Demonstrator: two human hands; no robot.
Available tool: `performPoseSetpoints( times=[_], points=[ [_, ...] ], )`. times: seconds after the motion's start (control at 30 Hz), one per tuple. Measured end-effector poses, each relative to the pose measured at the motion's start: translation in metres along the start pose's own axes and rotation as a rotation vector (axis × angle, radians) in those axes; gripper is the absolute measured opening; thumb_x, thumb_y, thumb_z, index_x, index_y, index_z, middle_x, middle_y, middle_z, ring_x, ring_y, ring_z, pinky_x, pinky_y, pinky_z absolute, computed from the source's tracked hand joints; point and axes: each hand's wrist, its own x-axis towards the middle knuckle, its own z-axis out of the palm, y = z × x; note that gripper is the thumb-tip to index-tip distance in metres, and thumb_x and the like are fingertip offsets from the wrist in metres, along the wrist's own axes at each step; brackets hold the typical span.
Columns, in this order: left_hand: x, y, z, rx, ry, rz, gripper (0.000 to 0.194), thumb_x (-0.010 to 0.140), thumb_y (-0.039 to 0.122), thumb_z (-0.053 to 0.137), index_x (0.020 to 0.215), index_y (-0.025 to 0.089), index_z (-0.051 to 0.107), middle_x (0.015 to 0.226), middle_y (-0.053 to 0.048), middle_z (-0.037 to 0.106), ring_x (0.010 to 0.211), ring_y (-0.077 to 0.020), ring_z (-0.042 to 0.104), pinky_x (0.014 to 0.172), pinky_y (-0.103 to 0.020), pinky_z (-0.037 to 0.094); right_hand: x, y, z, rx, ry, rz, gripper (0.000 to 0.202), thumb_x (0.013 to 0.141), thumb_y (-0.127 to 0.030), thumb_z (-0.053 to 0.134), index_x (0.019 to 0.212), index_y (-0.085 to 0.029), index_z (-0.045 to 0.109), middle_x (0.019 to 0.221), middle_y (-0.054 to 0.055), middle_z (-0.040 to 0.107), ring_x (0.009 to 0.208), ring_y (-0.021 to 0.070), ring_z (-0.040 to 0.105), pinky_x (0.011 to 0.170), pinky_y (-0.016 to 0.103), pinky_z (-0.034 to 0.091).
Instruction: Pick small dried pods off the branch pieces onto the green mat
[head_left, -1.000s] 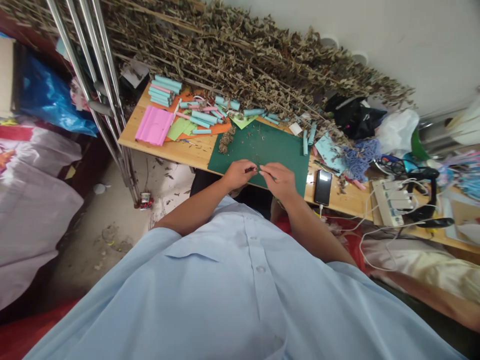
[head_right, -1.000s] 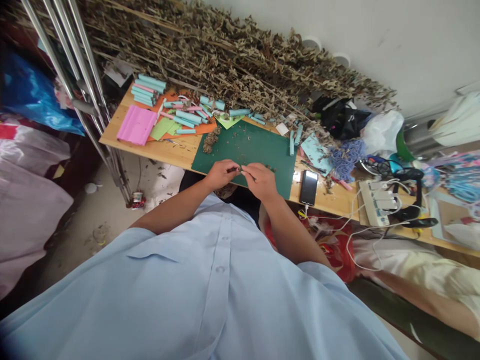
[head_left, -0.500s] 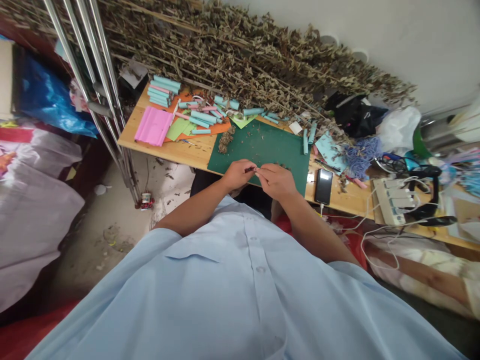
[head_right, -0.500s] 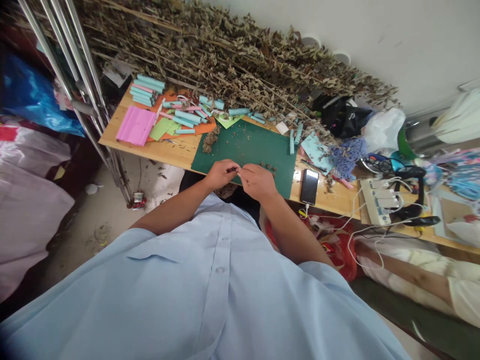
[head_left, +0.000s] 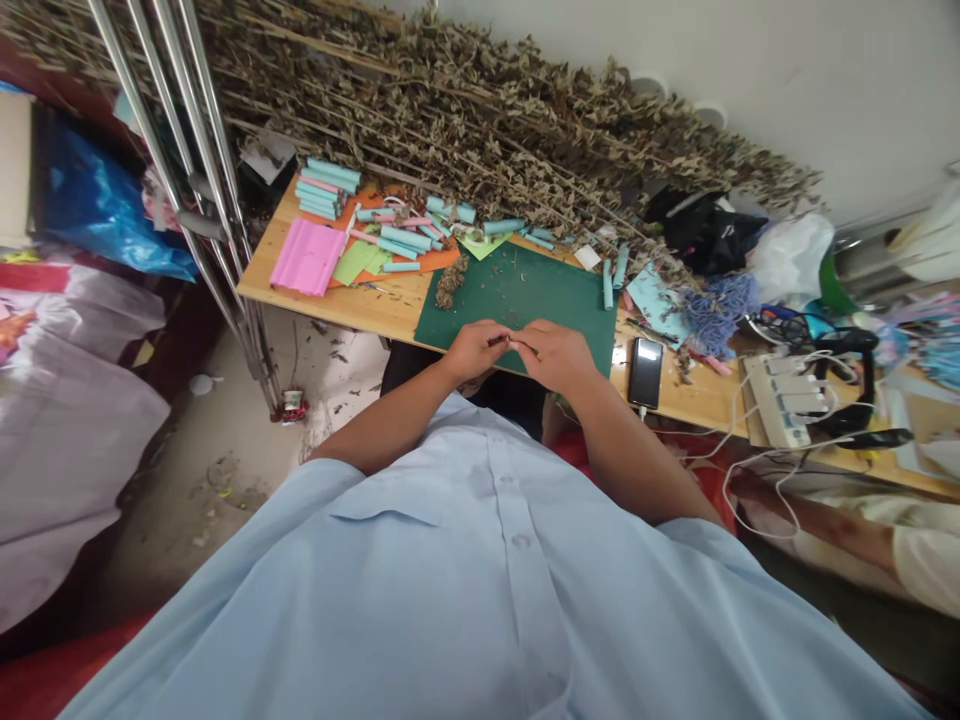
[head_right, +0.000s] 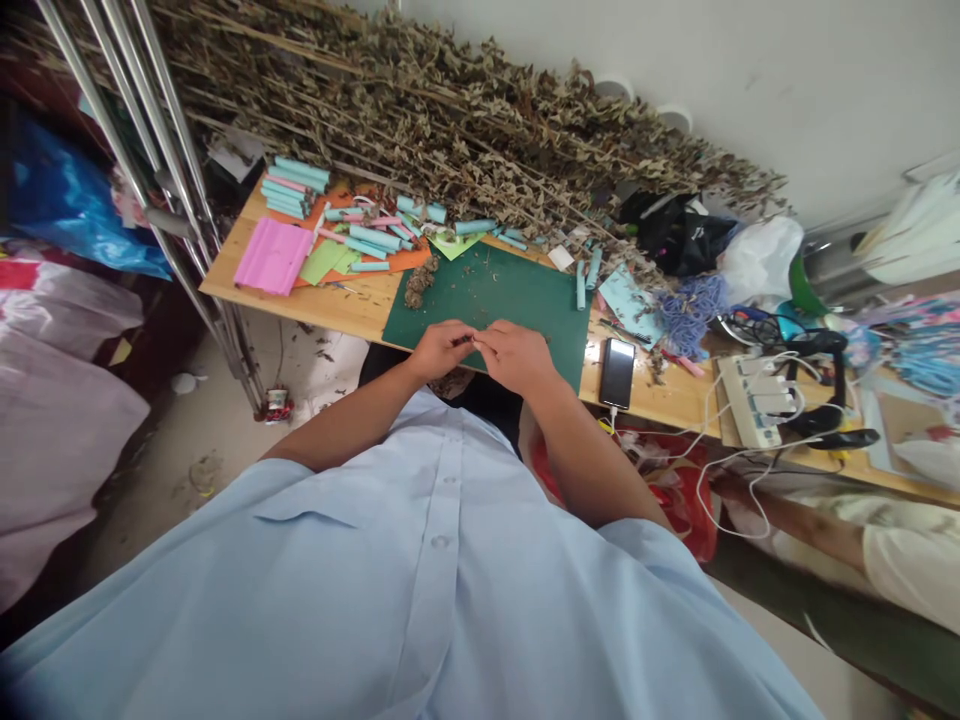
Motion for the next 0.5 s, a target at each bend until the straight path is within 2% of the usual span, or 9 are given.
performPoseSetpoints(
  times=[0.1,0.17,0.33,0.5],
  points=[
    [0.0,0.001,0.0,0.002,0.002,-0.003,0.018,0.098,0.031,0.069,0.099,0.018,0.081,0.084,-0.005,0.072,0.081,-0.0156,0.063,0.078,-0.027,0.048,-0.005,0.004,0.004,0.103,0.102,0.037,0.031,0.104,-0.032,0.053,0.118,-0.024,0.08,0.113,0.008,0.079,0.104,0.024,0.071,0.089,0.035,0.054],
    [0.0,0.001,0.001,0.007,0.002,-0.008,0.016,0.097,0.029,0.07,0.098,0.018,0.08,0.085,-0.005,0.072,0.083,-0.0157,0.064,0.078,-0.027,0.048,-0.008,0.004,0.008,0.142,0.118,0.059,0.03,0.104,-0.032,0.054,0.116,-0.024,0.08,0.111,0.008,0.08,0.103,0.0236,0.072,0.09,0.035,0.055],
    [0.0,0.001,0.0,0.031,0.002,-0.034,0.012,0.095,0.021,0.068,0.097,0.017,0.079,0.088,-0.005,0.074,0.086,-0.0158,0.065,0.081,-0.027,0.049,-0.012,0.001,0.014,0.164,0.095,0.057,0.029,0.103,-0.031,0.054,0.114,-0.024,0.081,0.114,0.007,0.08,0.106,0.0231,0.073,0.093,0.036,0.056],
    [0.0,0.0,0.002,0.04,0.013,-0.025,0.011,0.094,0.021,0.068,0.096,0.017,0.079,0.091,-0.006,0.075,0.087,-0.0164,0.066,0.082,-0.028,0.05,-0.008,-0.006,0.012,0.079,0.022,0.084,0.031,0.102,-0.029,0.054,0.116,-0.023,0.081,0.116,0.008,0.08,0.106,0.0247,0.072,0.09,0.036,0.055]
  ],
)
